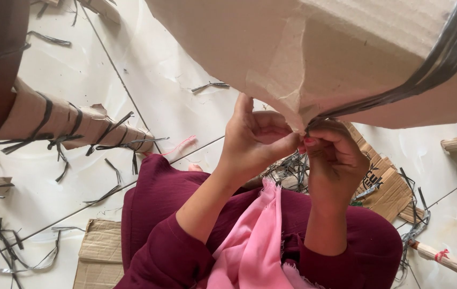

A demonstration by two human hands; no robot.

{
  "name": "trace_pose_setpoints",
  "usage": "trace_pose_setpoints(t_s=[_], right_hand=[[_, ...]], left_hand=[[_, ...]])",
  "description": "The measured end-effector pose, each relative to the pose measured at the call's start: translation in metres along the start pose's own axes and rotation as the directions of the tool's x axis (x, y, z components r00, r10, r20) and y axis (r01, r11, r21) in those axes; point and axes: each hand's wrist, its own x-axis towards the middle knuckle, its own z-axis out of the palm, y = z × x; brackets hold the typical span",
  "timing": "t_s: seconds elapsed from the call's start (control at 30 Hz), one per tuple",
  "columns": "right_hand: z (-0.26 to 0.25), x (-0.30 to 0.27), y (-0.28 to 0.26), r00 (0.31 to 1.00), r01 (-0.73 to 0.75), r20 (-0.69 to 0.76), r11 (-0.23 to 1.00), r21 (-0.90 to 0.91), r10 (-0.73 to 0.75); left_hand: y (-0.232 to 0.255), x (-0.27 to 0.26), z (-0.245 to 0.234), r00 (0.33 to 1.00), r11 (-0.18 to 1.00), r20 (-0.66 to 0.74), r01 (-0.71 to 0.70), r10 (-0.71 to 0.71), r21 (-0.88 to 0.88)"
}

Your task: Wrapping and tying thin strips around wooden poles to assemble or reinforce furniture legs.

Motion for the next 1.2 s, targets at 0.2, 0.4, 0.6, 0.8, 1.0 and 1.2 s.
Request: trace_pose_setpoints(t_s=[0.2, 0.4, 0.6, 0.8, 1.0, 1.2], right_hand=[[0.0, 0.001, 0.005, 0.992, 0.083, -0.092, 0.996, -0.031, -0.086], [-0.024, -0.007, 0.005, 0.991, -0.032, -0.135, 0.981, -0.19, 0.006], [-0.111, -0.057, 0.038, 0.915, 0.073, 0.389, 0.906, -0.417, 0.105], [-0.213, -0.091, 0.047, 0.455, -0.158, 0.341, 0.452, -0.878, 0.822], [-0.262, -0.059, 0.12, 0.46, -0.363, 0.324, 0.508, -0.781, 0.827], [-0.286, -0.005, 0.187, 0.463, -0.43, 0.241, 0.454, -0.78, 0.853]], left_hand=[[-0.017, 0.004, -0.014, 0.792, 0.568, 0.124, -0.527, 0.597, 0.632], [0.01, 0.006, -0.022, 0.842, 0.622, 0.142, -0.488, 0.521, 0.612], [-0.014, -0.009, -0.05, 0.976, 0.482, 0.217, -0.206, 0.034, 0.852], [-0.071, -0.038, -0.018, 0.813, 0.239, 0.285, -0.186, -0.508, 0.953], [-0.166, -0.053, 0.026, 0.649, 0.329, 0.49, -0.363, -0.582, 0.872], [-0.241, -0.037, 0.064, 0.573, 0.272, 0.64, -0.599, -0.512, 0.754]])
